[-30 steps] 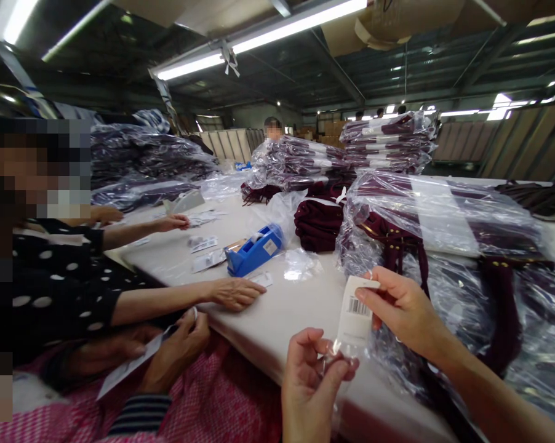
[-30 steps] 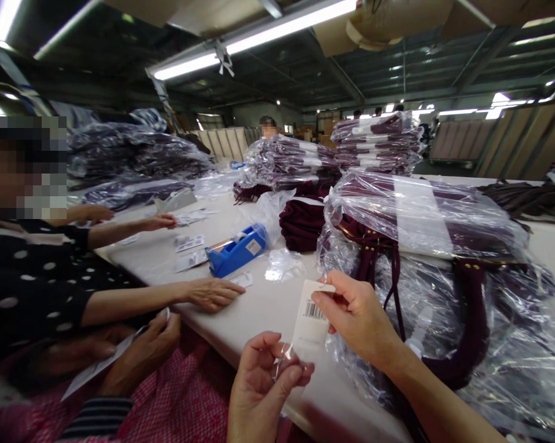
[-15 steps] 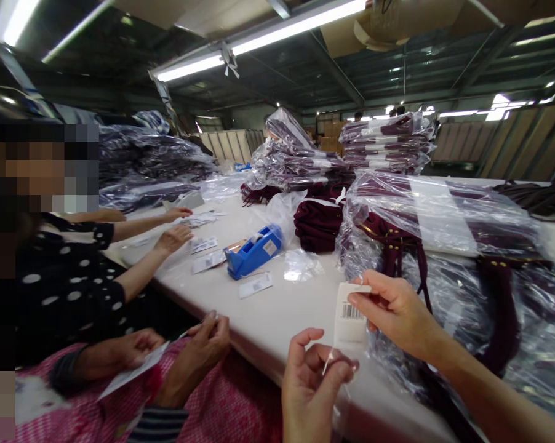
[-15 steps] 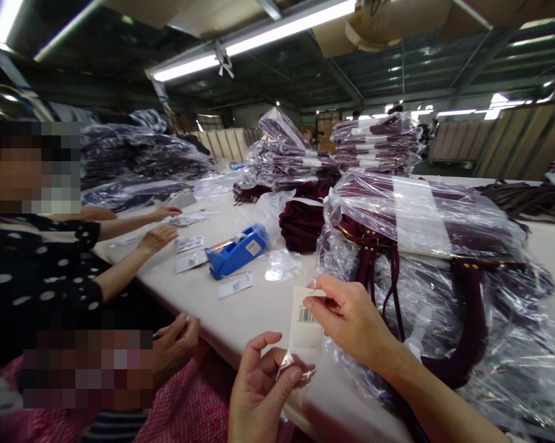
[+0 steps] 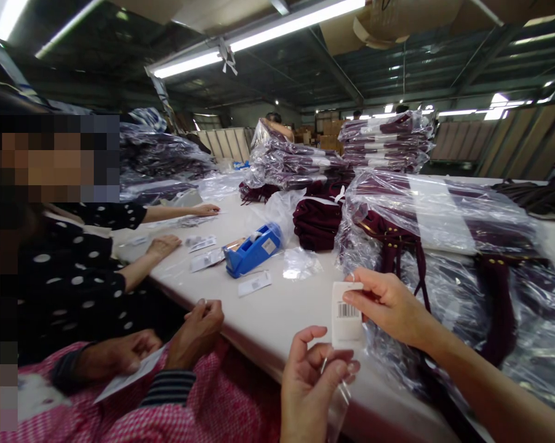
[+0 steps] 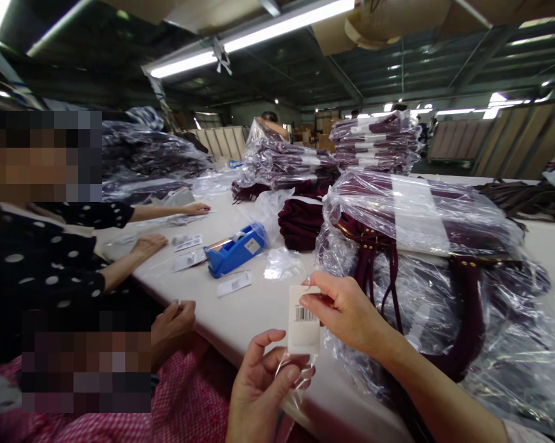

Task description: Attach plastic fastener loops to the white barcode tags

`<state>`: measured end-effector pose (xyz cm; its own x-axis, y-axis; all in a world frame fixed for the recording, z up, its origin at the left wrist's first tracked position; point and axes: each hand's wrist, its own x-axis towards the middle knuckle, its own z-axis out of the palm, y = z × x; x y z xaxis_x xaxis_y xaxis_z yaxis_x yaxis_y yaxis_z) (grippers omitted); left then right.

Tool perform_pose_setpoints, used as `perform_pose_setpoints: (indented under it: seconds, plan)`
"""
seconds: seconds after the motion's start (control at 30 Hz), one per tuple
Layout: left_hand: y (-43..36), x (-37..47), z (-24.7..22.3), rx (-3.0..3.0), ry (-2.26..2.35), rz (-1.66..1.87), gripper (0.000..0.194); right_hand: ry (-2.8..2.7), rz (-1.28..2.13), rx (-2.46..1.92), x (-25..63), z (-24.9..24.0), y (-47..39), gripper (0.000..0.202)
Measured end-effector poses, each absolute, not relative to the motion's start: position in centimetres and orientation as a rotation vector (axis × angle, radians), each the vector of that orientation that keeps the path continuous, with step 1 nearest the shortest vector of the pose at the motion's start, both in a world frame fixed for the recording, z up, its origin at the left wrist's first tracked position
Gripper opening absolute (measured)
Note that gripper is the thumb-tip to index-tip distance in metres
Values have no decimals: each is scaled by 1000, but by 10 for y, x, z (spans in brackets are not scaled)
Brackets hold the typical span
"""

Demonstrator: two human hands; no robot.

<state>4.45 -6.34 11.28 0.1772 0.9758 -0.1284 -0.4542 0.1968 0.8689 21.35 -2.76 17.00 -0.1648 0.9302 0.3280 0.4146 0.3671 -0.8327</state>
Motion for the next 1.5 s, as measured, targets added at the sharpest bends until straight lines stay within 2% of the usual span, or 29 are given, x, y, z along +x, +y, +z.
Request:
perform_pose_setpoints:
  seconds: [0.4, 0.53, 0.73, 0.83, 0.9, 0.97, 1.03, 1.07, 1.17, 1.3, 1.37, 1.5]
  plan:
    - [-64, 44, 114, 779, 759, 1082, 46, -1884, 540, -1110, 214, 174, -22, 17]
    - [-66, 44, 116, 775, 755, 1019, 39, -1859, 529, -1123, 211, 171, -26, 17]
    - [-65, 43, 119, 813, 834, 976, 26, -1732, 641, -1222, 197, 159, -39, 19]
    - [-64, 38, 118, 889, 922, 953, 26, -1730, 717, -1341, 202, 160, -47, 19]
    - [-63, 32, 117, 934, 946, 905, 26, -1813, 517, -1532, 211, 169, -54, 25]
    - [-62, 27, 118, 985, 964, 825, 27, -1842, 81, -1710, 218, 182, -63, 31]
    - [-63, 23, 119, 1068, 979, 738, 27, -1925, -253, -1649, 218, 194, -71, 29]
    - [-64, 21, 121, 1123, 981, 705, 28, -2060, -312, -1531, 216, 198, -74, 26]
    - [-68, 18, 124, 1274, 946, 623, 27, -2507, -200, -1208, 203, 200, -77, 20]
    - [-67, 14, 121, 1254, 890, 573, 19, -2748, 112, -1317, 201, 191, -69, 16]
    - [-64, 11, 116, 1162, 829, 653, 16, -2658, 226, -1418, 211, 187, -62, 18]
    - [-55, 9, 108, 968, 754, 862, 34, -2198, 560, -1517, 237, 181, -49, 26]
